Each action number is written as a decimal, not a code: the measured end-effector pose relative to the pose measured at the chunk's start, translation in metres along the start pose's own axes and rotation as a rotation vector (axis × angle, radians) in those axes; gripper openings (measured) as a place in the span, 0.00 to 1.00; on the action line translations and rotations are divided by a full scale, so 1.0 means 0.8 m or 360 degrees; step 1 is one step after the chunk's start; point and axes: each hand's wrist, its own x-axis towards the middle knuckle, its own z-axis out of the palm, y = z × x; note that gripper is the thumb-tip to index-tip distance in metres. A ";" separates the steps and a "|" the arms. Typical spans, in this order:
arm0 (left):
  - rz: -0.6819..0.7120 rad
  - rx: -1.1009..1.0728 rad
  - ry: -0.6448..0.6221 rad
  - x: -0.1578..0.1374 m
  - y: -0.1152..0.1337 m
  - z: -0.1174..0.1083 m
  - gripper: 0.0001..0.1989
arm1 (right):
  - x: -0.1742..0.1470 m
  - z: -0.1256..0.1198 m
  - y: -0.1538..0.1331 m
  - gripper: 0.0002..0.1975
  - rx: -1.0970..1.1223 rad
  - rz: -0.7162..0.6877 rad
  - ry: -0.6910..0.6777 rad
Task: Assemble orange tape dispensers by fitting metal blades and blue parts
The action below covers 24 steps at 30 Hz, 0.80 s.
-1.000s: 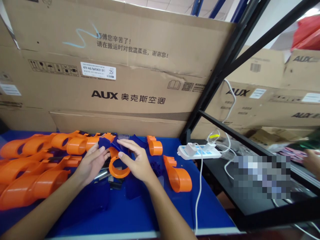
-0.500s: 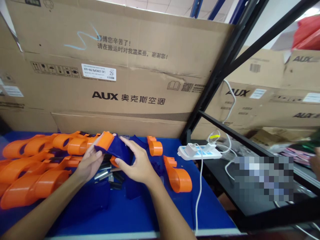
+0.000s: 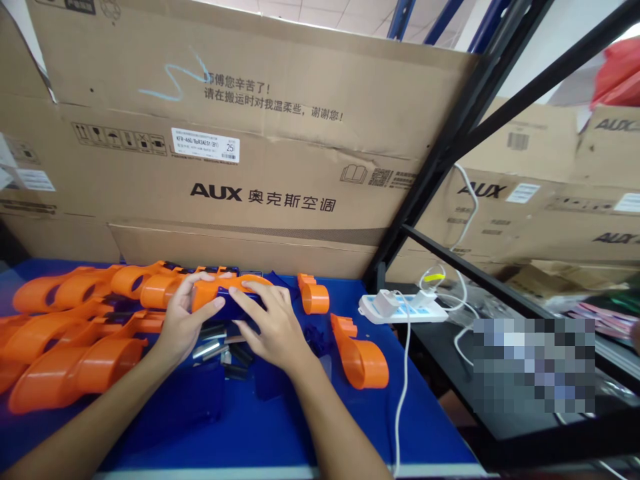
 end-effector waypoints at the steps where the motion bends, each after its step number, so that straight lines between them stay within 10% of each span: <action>1: -0.0002 -0.0011 0.0002 0.000 0.000 0.000 0.22 | 0.000 0.000 0.000 0.31 0.0001 -0.0001 0.0001; 11: -0.0056 -0.0104 -0.0062 -0.001 -0.004 0.001 0.29 | 0.000 0.002 -0.005 0.33 0.0099 0.0119 0.0050; 20: -0.0025 -0.0073 -0.0581 -0.014 -0.007 0.004 0.45 | 0.009 0.011 -0.019 0.25 0.1073 0.1036 0.0514; 24: -0.0072 -0.0044 -0.0633 -0.019 -0.002 0.007 0.52 | 0.003 0.025 -0.022 0.30 0.1304 0.1239 0.0393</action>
